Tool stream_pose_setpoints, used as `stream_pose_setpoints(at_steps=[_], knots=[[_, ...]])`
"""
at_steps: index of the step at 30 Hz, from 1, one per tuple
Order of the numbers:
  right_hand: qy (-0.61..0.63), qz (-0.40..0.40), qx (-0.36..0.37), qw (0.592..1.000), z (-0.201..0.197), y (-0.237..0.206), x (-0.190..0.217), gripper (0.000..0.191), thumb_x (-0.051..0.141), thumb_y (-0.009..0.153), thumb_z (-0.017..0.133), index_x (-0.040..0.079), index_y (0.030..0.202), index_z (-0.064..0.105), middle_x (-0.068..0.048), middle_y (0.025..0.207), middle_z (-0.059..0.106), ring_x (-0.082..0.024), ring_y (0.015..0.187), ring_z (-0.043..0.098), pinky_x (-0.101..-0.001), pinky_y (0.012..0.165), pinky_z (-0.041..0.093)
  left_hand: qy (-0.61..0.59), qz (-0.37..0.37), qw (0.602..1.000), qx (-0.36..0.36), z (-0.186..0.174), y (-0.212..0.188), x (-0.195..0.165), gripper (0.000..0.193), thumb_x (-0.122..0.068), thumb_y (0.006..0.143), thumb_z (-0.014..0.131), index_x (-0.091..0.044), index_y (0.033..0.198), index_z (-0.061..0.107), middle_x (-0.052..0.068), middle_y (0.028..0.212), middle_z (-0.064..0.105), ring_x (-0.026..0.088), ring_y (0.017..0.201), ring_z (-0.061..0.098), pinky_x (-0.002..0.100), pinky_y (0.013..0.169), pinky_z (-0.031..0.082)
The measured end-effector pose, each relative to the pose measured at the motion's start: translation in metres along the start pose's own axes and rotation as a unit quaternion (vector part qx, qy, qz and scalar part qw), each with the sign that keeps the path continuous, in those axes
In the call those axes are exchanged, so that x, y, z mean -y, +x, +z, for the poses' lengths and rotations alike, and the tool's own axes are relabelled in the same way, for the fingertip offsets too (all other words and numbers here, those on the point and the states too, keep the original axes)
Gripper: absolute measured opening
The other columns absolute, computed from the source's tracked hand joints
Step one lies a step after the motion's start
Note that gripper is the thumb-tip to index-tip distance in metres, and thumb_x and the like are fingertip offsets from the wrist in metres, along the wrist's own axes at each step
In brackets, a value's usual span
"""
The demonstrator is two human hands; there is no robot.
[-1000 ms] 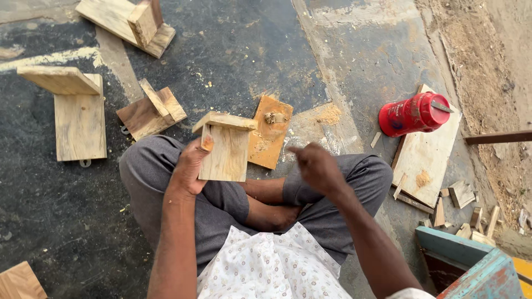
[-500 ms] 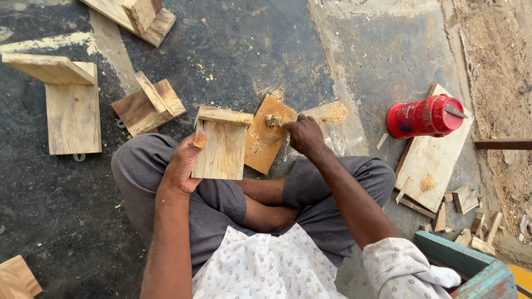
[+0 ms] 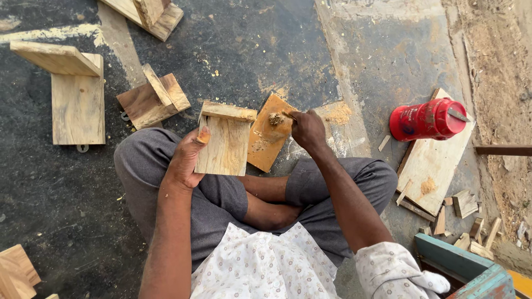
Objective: The person sits cross-legged on the floor sanding small wooden box parts with a sanding block, then scoops glue from a red container with a stick and spreads it on a wooden piece, and presses the pieces together to assemble a small wooden box, sanding surfaces between steps.
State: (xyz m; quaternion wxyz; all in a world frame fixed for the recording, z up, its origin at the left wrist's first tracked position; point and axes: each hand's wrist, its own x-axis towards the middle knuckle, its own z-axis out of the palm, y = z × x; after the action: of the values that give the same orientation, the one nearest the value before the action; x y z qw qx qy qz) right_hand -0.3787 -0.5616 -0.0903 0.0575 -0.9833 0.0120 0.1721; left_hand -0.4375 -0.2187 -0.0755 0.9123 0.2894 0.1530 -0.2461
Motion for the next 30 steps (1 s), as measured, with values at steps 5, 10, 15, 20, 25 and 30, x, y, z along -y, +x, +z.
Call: stream_pose_setpoints(at_steps=[5,10,15,20,25,30], knots=[[-0.265,-0.243,-0.228,0.905,0.046,-0.023,0.021,0.039,0.007,0.095,0.048,-0.005,0.128,0.064,-0.019,0.106,0.073,-0.023,0.086,0.063,-0.0349,0.079,0.06,-0.001,0.005,1.0,0.014,0.0,-0.002,-0.002,0.063,-0.04,0.096,0.07,0.004,0.139,0.054,0.014,0.125,0.068,0.021,0.112,0.068,0.036,0.094,0.057],[-0.106,-0.104,0.015,0.989,0.021,-0.039,-0.004,0.024,0.002,0.098,0.054,0.001,0.117,0.068,-0.019,0.106,0.073,-0.026,0.091,0.064,-0.0419,0.079,0.061,-0.002,0.008,1.0,0.0,0.002,-0.003,-0.004,0.062,-0.04,0.095,0.07,0.002,0.138,0.055,0.013,0.124,0.068,0.021,0.112,0.069,0.036,0.093,0.058],[0.46,0.176,0.014,0.87,-0.005,-0.031,-0.003,0.038,0.002,0.086,0.064,0.001,0.125,0.064,-0.016,0.111,0.073,-0.024,0.091,0.077,-0.04,0.077,0.068,0.031,0.004,1.0,-0.003,-0.008,0.0,0.002,0.059,-0.039,0.096,0.07,0.003,0.135,0.057,0.014,0.12,0.07,0.021,0.107,0.07,0.037,0.09,0.058],[0.368,0.147,-0.062,0.916,0.016,-0.064,0.001,0.069,0.02,0.081,0.086,-0.011,0.134,0.055,-0.029,0.123,0.069,-0.039,0.112,0.068,-0.0453,0.089,0.056,0.145,-0.025,0.989,-0.006,-0.008,0.029,0.002,0.053,-0.034,0.096,0.071,-0.001,0.135,0.058,0.009,0.118,0.068,0.02,0.101,0.068,0.037,0.086,0.057],[0.222,0.219,-0.304,0.9,-0.047,-0.109,-0.126,0.075,0.031,0.083,0.085,-0.002,0.143,0.053,-0.025,0.14,0.061,-0.035,0.129,0.061,-0.0427,0.109,0.048,0.22,-0.034,0.975,0.002,-0.023,0.056,-0.012,0.051,-0.034,0.099,0.065,-0.004,0.139,0.057,0.008,0.125,0.068,0.021,0.109,0.068,0.037,0.092,0.057],[-0.011,0.36,-0.286,0.888,-0.165,-0.092,-0.276,0.113,0.066,0.072,0.083,0.012,0.159,0.035,-0.025,0.162,0.031,-0.049,0.141,0.039,-0.0692,0.101,0.042,0.238,-0.04,0.968,-0.062,-0.048,0.076,-0.01,0.053,-0.037,0.1,0.06,-0.004,0.141,0.057,0.01,0.121,0.069,0.025,0.104,0.068,0.043,0.086,0.055]])
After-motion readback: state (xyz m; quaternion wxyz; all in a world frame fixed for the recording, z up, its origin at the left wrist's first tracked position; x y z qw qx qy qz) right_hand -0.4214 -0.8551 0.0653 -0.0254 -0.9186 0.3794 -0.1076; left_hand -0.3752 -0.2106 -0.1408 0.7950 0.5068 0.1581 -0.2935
